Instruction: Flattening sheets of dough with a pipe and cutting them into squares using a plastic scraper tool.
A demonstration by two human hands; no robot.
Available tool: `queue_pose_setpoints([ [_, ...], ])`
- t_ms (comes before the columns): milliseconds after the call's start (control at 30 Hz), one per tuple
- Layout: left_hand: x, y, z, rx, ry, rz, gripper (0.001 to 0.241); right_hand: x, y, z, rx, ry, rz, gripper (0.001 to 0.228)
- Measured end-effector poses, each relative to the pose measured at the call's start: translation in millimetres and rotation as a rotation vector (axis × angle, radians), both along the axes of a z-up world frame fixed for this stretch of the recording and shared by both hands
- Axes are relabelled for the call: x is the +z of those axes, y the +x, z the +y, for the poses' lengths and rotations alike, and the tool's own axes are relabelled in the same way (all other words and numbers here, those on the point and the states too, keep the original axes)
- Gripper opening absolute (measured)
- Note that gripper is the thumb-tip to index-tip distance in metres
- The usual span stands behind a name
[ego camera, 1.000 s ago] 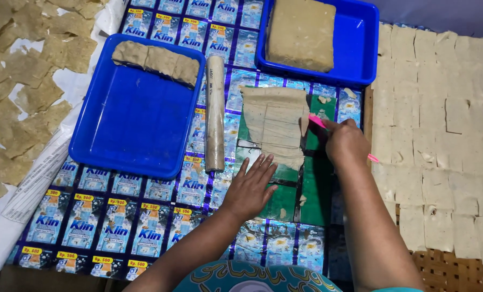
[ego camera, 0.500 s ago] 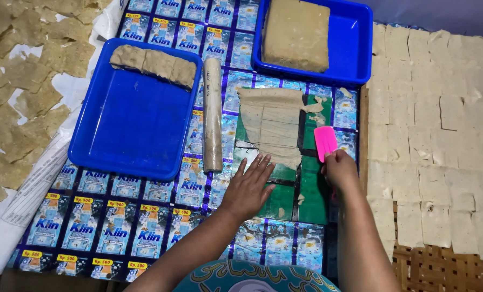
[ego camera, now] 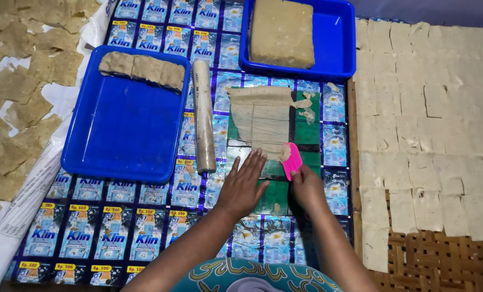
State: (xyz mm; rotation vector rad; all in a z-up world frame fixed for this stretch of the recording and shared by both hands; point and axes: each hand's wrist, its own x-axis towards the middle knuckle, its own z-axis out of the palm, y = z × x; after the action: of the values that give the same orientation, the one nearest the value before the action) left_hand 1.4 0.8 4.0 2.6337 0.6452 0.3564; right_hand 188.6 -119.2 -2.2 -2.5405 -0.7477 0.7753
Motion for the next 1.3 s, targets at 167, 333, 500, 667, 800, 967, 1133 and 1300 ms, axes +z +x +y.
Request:
queue_pose_setpoints([
  [167, 0.9, -3.5, -0.8, 0.043, -0.064, -0.047, 0.078, 57.2, -75.6, 11.0, 0.212, -0.108, -0.165, 0.03],
  [333, 4.0, -5.2, 0.1, 0.046, -0.09, -0.098, 0.082, 49.4, -67.5, 0.5, 0.248, -0.074, -0.171, 0.038],
  [500, -2.6, -4.0, 0.1, 0.039, -0.049, -0.086, 0.082, 5.2, -26.2, -5.2, -0.174, 0.192, 0.154, 0.017],
  [667, -6.0, -4.1, 1.5, 0.037, -0.075, -0.105, 0.081, 12.6, -50.8, 9.4, -0.065, 0.097, 0.106, 0.021],
  [800, 10.2, -7.6, 2.2, 0.033, -0.192, -0.121, 0.076, 60.4, -51.4, 4.4, 0.195, -0.167, -0.07, 0.033],
  [967, 9.8, -4.4, 7.7, 0.079, -0.274, -0.258, 0.068, 106.3, -1.1, -0.6, 0.233, -0.254, -0.321, 0.036],
  [1133, 16.5, 19.7, 23.6, 0.095, -0.229, -0.303, 0.065, 105.7, 34.1, 8.5, 0.334, -0.361, -0.508, 0.038],
  [1300, -2.9, 61.2, 49.8, 0.059, -0.116, -0.174, 0.078, 88.8, 54.7, 38.3, 0.462, -0.426, -0.491, 0.041],
])
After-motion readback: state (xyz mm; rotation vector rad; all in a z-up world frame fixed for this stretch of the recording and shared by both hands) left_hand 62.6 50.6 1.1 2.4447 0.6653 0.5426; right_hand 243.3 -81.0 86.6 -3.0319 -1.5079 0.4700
